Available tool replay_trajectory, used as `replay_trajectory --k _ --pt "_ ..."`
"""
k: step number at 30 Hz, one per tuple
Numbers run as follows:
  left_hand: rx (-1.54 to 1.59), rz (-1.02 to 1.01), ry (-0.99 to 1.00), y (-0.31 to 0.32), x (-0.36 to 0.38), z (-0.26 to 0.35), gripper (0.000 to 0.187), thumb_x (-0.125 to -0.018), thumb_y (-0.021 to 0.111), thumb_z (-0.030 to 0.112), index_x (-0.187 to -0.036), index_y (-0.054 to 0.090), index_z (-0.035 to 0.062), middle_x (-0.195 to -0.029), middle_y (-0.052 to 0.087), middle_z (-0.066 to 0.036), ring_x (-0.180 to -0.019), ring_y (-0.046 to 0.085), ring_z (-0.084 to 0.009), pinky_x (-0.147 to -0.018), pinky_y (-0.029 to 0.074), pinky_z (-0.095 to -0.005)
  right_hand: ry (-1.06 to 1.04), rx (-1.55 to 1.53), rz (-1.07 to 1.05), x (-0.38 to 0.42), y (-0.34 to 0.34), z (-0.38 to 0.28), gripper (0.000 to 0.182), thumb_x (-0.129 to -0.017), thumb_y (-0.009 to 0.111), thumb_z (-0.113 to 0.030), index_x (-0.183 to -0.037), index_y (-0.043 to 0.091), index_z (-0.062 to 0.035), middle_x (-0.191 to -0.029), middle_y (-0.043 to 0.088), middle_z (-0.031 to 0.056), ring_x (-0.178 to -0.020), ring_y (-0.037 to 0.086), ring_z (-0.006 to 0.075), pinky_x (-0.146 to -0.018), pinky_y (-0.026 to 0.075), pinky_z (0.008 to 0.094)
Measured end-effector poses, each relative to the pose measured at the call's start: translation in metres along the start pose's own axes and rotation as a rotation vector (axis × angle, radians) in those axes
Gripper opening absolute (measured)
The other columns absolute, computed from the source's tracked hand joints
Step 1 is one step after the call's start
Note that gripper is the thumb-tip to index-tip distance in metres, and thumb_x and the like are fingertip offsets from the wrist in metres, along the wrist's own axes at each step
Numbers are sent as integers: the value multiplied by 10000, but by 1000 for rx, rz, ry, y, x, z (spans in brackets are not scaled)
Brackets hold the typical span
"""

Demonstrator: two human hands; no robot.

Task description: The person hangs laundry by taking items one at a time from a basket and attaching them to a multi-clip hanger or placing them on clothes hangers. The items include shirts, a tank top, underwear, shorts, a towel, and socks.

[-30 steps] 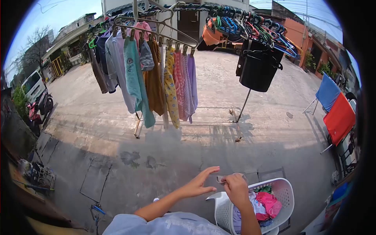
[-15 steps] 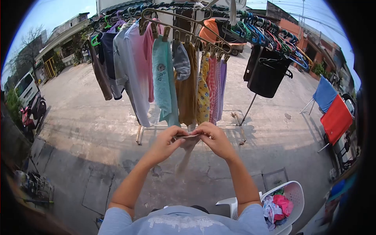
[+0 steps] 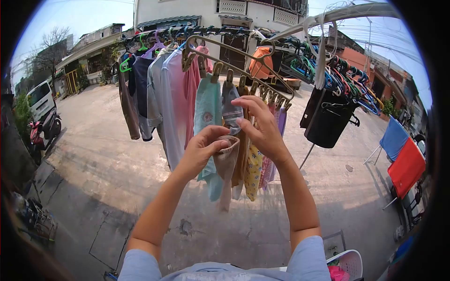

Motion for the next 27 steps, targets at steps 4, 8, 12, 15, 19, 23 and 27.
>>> replay_trajectory --k 4,8,12,15,19,23,27 --pt "215 61 170 -5 -49 5 214 -872 578 106 -1073 520 60 -932 556 11 -878 523 -75 -812 398 -210 -52 287 47 -75 0 39 442 -818 565 -205 -1211 480 -23 -1201 494 177 -1140 457 313 -960 352 360" --pt "264 163 256 -6 -75 11 214 -878 554 76 -1088 522 55 -902 544 6 -872 514 -74 -814 407 -210 166 322 -207 -106 35 88 481 -808 600 -235 -1211 487 2 -1124 557 166 -1052 526 265 -902 397 318" --pt "293 266 265 -16 -92 5 201 -885 526 60 -1085 519 38 -952 535 -10 -893 506 -61 -810 413 -205 339 -71 -298 -114 44 120 370 -766 640 -193 -1041 583 48 -902 618 67 -805 551 126 -719 443 268" --pt "254 400 310 -29 -97 -4 173 -888 518 65 -1057 524 30 -954 536 -16 -885 504 -65 -807 411 -206 404 -121 -384 -114 50 123 333 -744 662 -172 -1008 602 21 -882 610 53 -808 546 115 -716 439 258" --pt "144 652 486 -50 -96 -4 137 -901 523 95 -1028 532 45 -900 541 2 -831 519 -75 -770 421 -209 367 -293 -367 -115 52 132 355 -704 672 -209 -970 623 20 -824 619 78 -732 563 129 -656 452 266" --pt "82 572 371 -53 -106 -11 166 -888 545 109 -1035 522 37 -911 539 -10 -836 516 -88 -770 418 -220 488 -318 -438 -110 49 128 322 -720 676 -148 -1000 611 -4 -860 598 29 -791 535 103 -683 419 234" --pt "84 605 369 -56 -106 -13 177 -872 572 117 -1019 536 26 -903 545 -20 -822 514 -91 -756 416 -225 473 -293 -486 -111 52 131 330 -713 686 -132 -1010 608 -12 -884 611 32 -809 545 104 -685 420 235"
Point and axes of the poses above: each hand's wrist, its own x-axis away from the middle knuckle, its own y-axis out of the palm, z = x × y, the point moved 10 cm from there along -x, towards the middle knuckle
